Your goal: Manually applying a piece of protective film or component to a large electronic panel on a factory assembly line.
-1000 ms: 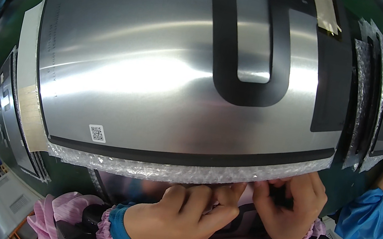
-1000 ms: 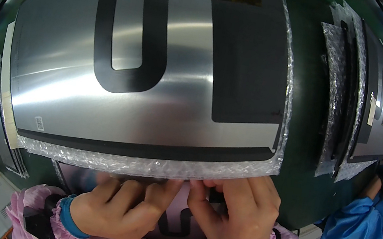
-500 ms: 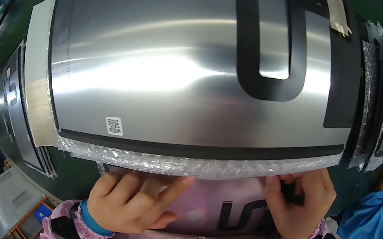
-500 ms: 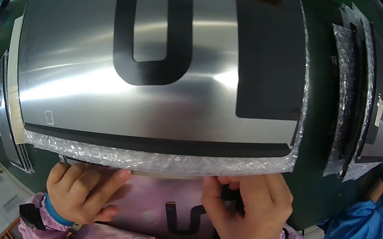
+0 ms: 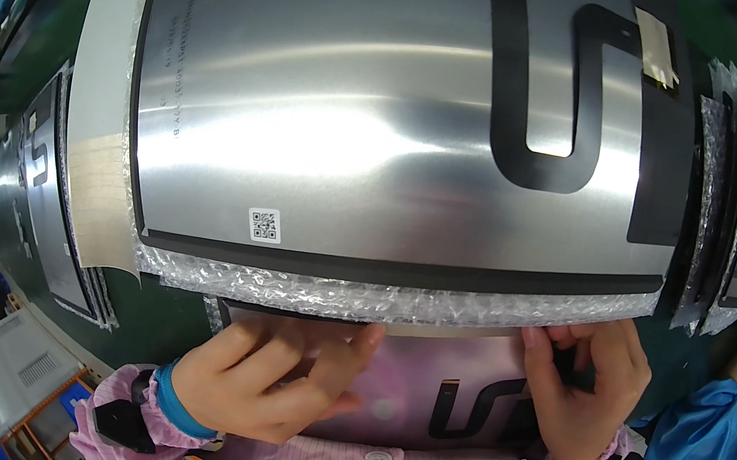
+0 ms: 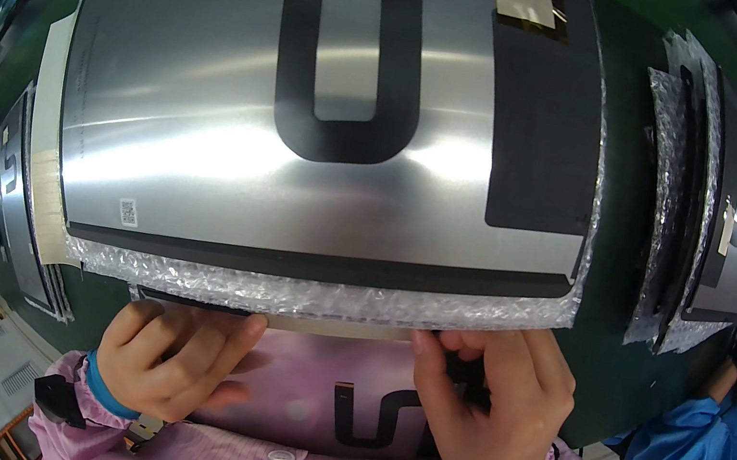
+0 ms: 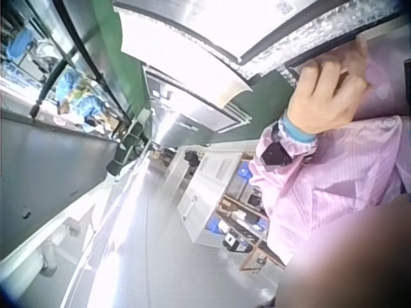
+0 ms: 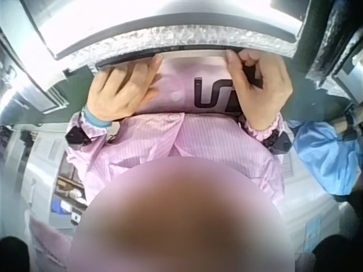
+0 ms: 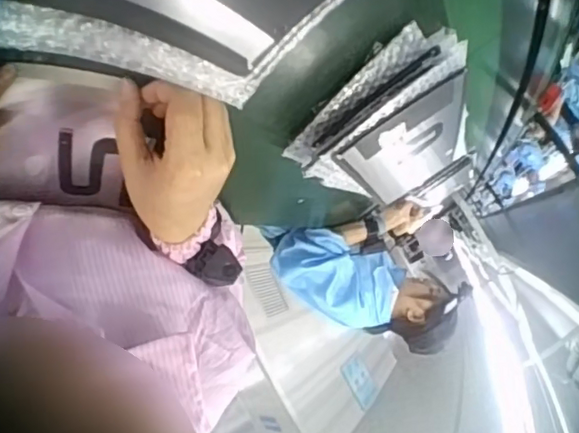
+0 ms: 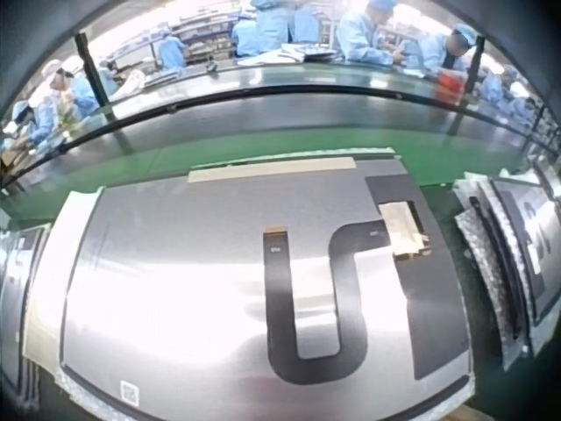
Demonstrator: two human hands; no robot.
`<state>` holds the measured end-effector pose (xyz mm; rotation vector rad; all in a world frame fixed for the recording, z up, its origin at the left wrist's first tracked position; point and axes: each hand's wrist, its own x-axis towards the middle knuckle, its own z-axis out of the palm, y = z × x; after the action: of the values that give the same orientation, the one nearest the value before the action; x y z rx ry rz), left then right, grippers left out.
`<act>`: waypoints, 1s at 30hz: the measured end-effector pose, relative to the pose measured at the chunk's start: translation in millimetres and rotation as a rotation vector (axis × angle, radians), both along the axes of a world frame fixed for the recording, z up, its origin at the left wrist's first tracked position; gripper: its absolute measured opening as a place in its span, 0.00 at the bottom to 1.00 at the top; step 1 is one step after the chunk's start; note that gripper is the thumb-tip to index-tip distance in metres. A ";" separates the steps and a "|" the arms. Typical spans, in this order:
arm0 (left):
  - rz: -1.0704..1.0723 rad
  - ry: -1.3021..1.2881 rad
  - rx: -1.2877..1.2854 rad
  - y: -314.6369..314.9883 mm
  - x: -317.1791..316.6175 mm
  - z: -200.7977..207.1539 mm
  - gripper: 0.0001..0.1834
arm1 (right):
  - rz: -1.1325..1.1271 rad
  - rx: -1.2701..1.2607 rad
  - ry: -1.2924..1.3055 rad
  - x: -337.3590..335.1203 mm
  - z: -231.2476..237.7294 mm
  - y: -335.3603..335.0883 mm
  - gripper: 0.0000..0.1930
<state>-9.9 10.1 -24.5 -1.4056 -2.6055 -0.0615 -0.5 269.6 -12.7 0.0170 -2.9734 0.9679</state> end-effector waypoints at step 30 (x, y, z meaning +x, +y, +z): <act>-0.129 -0.033 -0.096 30.9 -16.4 -3.4 0.30 | -0.036 -0.168 -0.025 -2.5 -4.2 5.1 0.10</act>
<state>-26.3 41.1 -27.8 -1.6181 -2.5719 0.0242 -3.1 274.7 -17.0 -0.0501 -2.8920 1.2184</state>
